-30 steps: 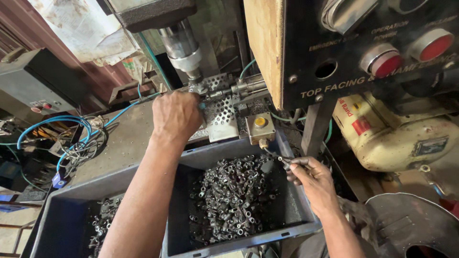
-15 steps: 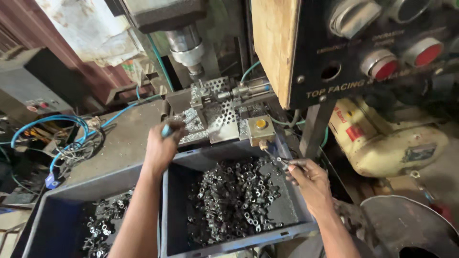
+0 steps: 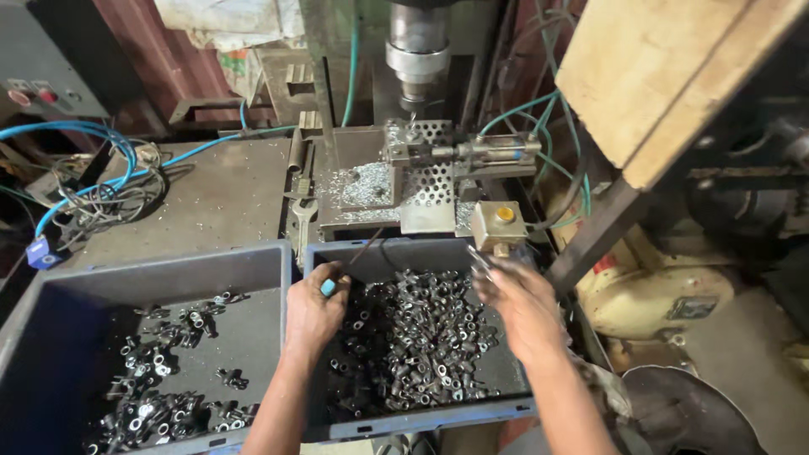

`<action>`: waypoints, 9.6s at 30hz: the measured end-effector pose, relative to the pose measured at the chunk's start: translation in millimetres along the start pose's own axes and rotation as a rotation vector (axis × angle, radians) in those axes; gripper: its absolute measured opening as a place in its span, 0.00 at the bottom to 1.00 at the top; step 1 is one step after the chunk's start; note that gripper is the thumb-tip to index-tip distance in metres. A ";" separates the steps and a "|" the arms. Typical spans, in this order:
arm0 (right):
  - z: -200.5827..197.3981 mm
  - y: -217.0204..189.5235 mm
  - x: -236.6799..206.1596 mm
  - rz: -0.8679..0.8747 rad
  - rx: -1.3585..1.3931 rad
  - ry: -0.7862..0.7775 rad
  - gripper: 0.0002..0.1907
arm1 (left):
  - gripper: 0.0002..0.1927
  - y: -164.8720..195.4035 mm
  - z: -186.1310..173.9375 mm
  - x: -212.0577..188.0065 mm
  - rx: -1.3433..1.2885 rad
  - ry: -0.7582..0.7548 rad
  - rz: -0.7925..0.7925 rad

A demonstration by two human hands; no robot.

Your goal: The person picks small black metal fittings from a bin, seats one in the fixture of a top facing and chamfering machine, and operates the machine to machine the part. The finished part is placed into a second bin, and the cycle is repeated with more fittings.

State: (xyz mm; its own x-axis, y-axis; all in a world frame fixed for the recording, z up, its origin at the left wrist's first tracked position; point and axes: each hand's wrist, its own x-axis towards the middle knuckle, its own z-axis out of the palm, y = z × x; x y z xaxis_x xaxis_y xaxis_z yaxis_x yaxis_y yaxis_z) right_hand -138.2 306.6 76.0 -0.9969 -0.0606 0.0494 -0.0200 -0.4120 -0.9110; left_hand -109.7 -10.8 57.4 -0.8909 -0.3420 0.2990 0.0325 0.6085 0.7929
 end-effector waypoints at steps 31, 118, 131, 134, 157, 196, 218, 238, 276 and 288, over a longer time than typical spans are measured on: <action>88.6 -9.8 130.2 -0.364 -0.787 -0.092 0.24 | 0.15 14.5 -15.8 5.2 -0.112 -0.006 -0.096; 4.6 -6.9 -62.0 -0.751 -0.947 -0.152 0.43 | 0.24 -0.2 -112.7 -64.2 0.452 -0.212 -0.416; 34.2 6.8 -80.9 -0.785 -1.168 -0.517 0.25 | 0.16 110.1 -5.3 -83.5 -0.029 -0.578 -0.149; 31.9 10.3 -78.1 -0.753 -1.146 -0.517 0.23 | 0.16 103.2 -1.5 -86.2 -0.119 -0.564 -0.165; -58.0 15.0 -20.1 -0.148 -0.295 -0.008 0.14 | 0.28 40.9 -27.7 -117.7 0.205 -0.169 0.148; -95.7 19.7 1.2 0.080 -0.148 0.068 0.05 | 0.11 224.3 -2.5 101.1 0.896 -0.096 0.489; -81.7 15.8 -6.4 -0.026 -0.178 0.043 0.08 | 0.20 5.0 -5.8 -15.1 -0.027 0.070 0.034; 106.1 44.4 181.1 0.019 0.120 0.259 0.09 | 0.20 15.5 -21.6 -11.1 -0.181 0.002 -0.082; -49.8 -6.5 -28.5 -0.506 -1.014 -0.007 0.19 | 0.19 2.2 -16.1 -16.8 -0.122 0.040 0.031; -112.2 41.3 5.7 -0.360 -0.496 0.106 0.09 | 0.15 -89.5 -165.2 -40.1 0.764 -0.056 -0.274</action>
State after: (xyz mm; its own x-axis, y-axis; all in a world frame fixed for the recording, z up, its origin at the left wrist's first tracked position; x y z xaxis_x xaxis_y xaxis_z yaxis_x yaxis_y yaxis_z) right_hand -153.2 391.3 -7.2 -0.9227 0.1042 0.3712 -0.3638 0.0834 -0.9277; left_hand -2.0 -169.9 62.2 -0.8445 -0.5256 0.1033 -0.4900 0.8360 0.2471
